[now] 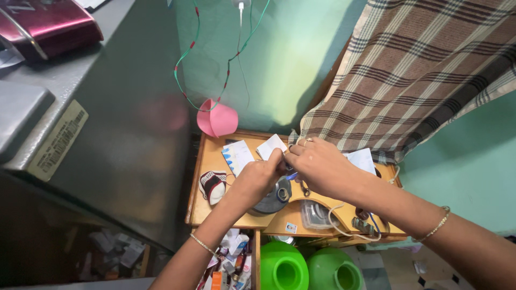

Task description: The person attempts to repair a white tube by cutting its top with scissors, inserting a metal clip, and then wrapping the top with blue tape. The person uses scissors and tape to modify the tube's opening.

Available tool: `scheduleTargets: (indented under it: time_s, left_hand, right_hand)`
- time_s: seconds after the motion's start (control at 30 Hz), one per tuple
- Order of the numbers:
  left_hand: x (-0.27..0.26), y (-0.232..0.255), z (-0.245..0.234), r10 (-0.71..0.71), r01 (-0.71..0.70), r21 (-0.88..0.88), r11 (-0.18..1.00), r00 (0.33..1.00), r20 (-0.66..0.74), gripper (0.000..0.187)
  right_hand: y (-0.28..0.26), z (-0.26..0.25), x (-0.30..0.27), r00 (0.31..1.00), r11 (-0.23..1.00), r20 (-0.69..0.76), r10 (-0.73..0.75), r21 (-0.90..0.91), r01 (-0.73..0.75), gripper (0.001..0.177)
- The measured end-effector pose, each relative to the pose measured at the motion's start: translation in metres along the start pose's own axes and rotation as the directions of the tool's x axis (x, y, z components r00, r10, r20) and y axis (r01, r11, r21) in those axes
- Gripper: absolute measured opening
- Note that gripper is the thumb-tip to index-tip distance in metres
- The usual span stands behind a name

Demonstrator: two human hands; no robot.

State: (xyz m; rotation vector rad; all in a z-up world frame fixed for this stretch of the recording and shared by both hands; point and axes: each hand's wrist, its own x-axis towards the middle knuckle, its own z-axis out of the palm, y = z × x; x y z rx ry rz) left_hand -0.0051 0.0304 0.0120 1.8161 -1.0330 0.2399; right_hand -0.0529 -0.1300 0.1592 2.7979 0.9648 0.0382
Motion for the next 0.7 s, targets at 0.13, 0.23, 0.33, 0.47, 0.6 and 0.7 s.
scheduleTargets:
  time_s: [0.13, 0.23, 0.33, 0.47, 0.6, 0.7]
  left_hand:
    - [0.003, 0.000, 0.001, -0.053, 0.052, 0.034, 0.998, 0.998, 0.028, 0.037]
    - [0.001, -0.002, 0.002, -0.038, 0.038, 0.018, 0.999, 0.999, 0.008, 0.035]
    - [-0.002, -0.004, 0.005, -0.023, 0.023, 0.027, 0.999, 1.000, -0.006, 0.035]
    - [0.000, -0.007, 0.002, -0.068, 0.068, 0.002, 0.998, 0.998, -0.003, 0.033]
    - [0.002, 0.001, -0.013, -0.085, 0.080, -0.070, 0.994, 0.995, -0.061, 0.033]
    - [0.005, 0.006, -0.019, -0.097, 0.091, -0.091, 0.992, 0.993, -0.066, 0.035]
  right_hand:
    - [0.000, 0.003, 0.003, 1.000, 1.000, 0.014, 0.004, -0.006, -0.004, 0.034]
    - [0.002, 0.006, 0.003, 1.000, 1.000, 0.015, -0.006, 0.000, 0.006, 0.032]
    - [0.003, 0.010, 0.003, 1.000, 1.000, 0.024, -0.011, -0.006, 0.011, 0.031]
    - [0.010, 0.012, 0.001, 0.988, 0.993, -0.114, -0.102, -0.075, 0.094, 0.029]
    - [0.016, 0.006, -0.003, 0.996, 0.998, -0.080, -0.049, -0.050, 0.045, 0.038]
    - [0.018, -0.001, -0.006, 0.999, 1.000, -0.029, -0.018, 0.012, 0.018, 0.045]
